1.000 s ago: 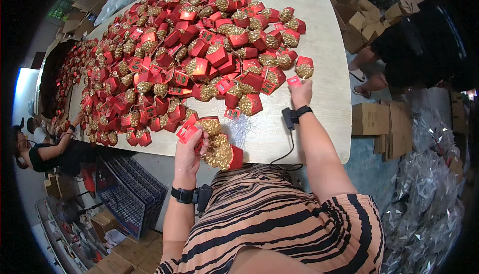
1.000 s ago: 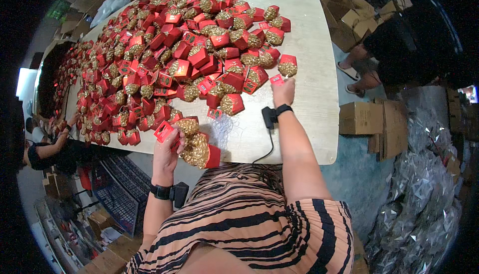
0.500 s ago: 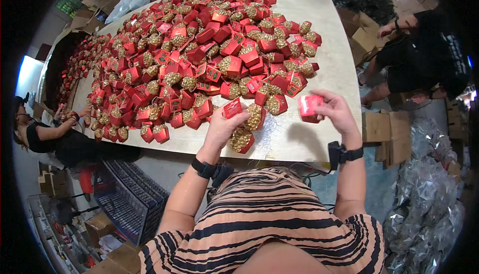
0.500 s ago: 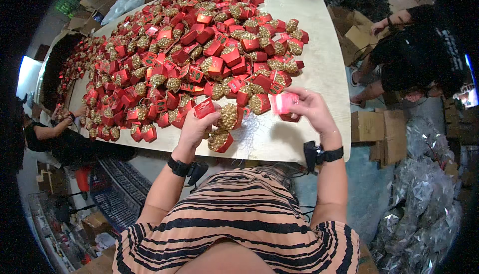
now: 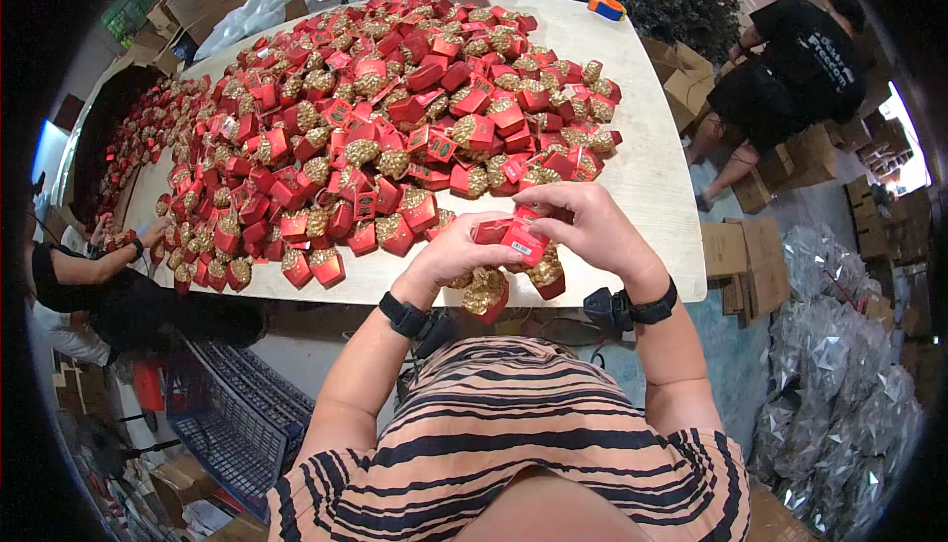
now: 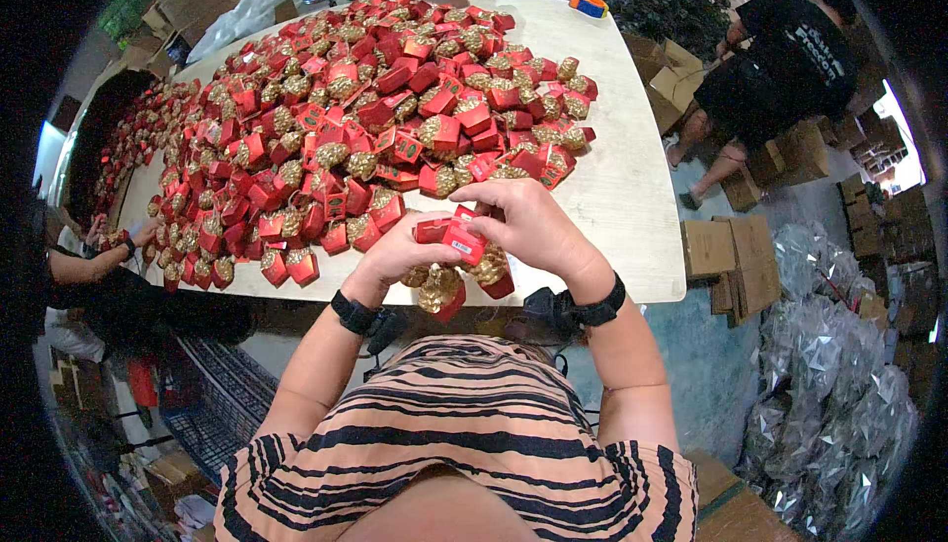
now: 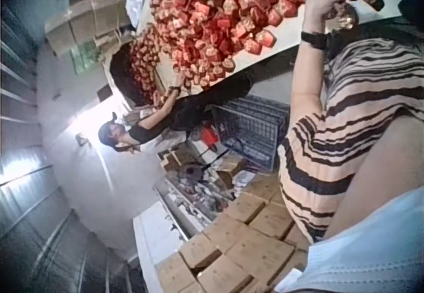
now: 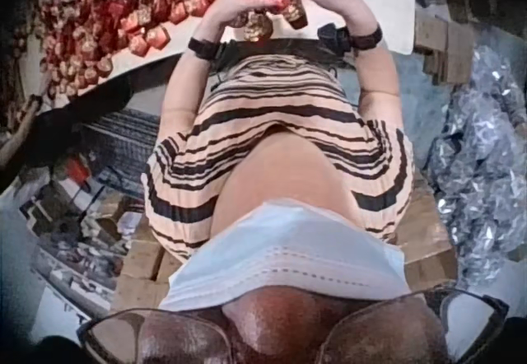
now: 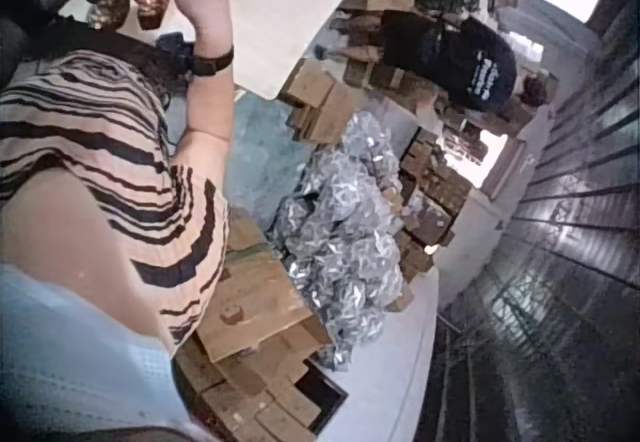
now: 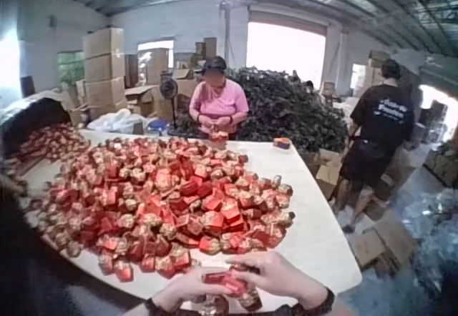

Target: Tying and organizing small red and gold decorative items on a production table.

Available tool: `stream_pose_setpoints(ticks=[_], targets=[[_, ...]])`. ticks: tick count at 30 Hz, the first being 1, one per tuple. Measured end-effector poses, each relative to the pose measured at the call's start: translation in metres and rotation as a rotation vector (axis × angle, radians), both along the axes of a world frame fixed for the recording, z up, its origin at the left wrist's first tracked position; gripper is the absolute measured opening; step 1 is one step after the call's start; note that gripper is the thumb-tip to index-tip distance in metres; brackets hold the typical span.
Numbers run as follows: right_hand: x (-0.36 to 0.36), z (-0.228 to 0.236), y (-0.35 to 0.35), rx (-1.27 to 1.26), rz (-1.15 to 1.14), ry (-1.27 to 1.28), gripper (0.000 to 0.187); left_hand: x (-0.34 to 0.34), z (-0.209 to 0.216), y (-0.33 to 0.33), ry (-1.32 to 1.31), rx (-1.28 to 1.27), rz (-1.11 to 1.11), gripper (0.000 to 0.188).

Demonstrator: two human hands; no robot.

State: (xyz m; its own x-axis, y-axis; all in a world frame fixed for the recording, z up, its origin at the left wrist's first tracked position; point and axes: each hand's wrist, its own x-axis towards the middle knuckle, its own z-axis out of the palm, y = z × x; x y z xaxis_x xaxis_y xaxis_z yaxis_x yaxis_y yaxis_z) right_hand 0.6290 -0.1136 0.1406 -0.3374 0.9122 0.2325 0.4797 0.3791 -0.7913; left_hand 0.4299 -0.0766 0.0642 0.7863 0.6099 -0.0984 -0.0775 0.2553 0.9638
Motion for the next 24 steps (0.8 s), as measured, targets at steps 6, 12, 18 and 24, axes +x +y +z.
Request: stream_pose_setpoints(ticks=[6, 12, 18, 24], targets=[[-0.010, 0.001, -0.002, -0.254, -0.071, -0.004, 0.020, -0.017, -0.001, -0.014, 0.027, -0.017, 0.025, 0.033], [-0.016, -0.016, -0.011, -0.212, -0.206, 0.135, 0.008, -0.021, 0.016, -0.018, 0.139, 0.047, 0.149, 0.017], [-0.024, -0.023, -0.015, -0.043, -0.348, 0.131, 0.012, -0.027, 0.014, -0.014, 0.119, 0.061, 0.230, 0.018], [-0.015, 0.005, -0.017, 0.139, -0.048, -0.033, 0.017, -0.032, 0.013, -0.007, 0.063, 0.007, 0.244, 0.037]])
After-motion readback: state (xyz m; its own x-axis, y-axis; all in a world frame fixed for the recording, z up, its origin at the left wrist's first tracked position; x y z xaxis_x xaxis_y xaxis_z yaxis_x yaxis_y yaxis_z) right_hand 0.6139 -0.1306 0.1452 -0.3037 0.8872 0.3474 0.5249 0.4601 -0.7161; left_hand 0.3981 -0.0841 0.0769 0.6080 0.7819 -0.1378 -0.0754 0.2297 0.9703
